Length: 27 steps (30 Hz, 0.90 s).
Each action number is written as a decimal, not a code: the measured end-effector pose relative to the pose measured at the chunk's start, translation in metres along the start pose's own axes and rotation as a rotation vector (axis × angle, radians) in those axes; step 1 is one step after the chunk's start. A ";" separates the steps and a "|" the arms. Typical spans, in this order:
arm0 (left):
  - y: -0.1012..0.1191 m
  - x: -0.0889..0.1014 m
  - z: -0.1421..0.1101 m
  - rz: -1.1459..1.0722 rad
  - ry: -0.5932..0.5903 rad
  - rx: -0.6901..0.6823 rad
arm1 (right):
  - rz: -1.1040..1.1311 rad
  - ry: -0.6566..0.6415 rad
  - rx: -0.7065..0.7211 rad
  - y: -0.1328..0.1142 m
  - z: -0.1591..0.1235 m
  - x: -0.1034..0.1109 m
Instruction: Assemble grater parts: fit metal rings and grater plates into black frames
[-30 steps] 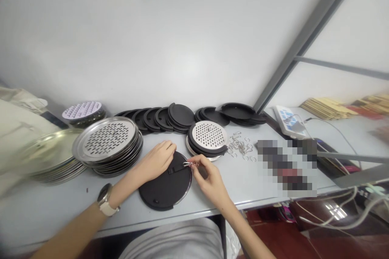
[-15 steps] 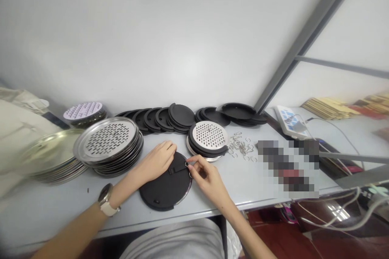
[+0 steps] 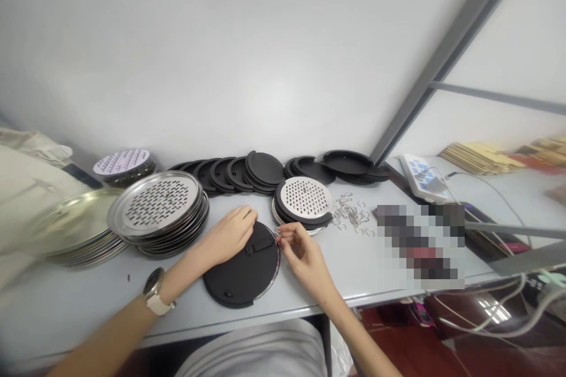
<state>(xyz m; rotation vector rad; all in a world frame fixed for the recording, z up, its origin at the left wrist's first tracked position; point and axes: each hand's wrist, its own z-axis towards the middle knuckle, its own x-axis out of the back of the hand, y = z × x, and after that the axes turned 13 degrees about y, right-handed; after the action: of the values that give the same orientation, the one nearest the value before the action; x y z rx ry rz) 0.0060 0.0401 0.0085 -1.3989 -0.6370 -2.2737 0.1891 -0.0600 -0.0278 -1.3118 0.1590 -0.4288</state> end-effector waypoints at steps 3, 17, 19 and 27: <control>0.000 0.000 0.000 -0.001 -0.001 0.000 | -0.010 0.031 -0.010 -0.002 0.000 0.000; 0.001 0.001 0.000 -0.014 -0.006 0.009 | -0.147 0.016 -0.028 -0.004 -0.002 0.000; 0.001 0.001 0.000 -0.011 -0.007 0.009 | -0.152 0.001 -0.026 -0.003 -0.003 0.000; 0.000 0.001 0.000 -0.003 -0.012 0.009 | -0.200 0.043 0.005 -0.005 -0.002 -0.002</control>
<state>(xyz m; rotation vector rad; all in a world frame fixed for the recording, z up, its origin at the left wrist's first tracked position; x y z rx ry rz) 0.0060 0.0396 0.0090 -1.4086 -0.6529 -2.2635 0.1855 -0.0625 -0.0238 -1.3196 0.0625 -0.6268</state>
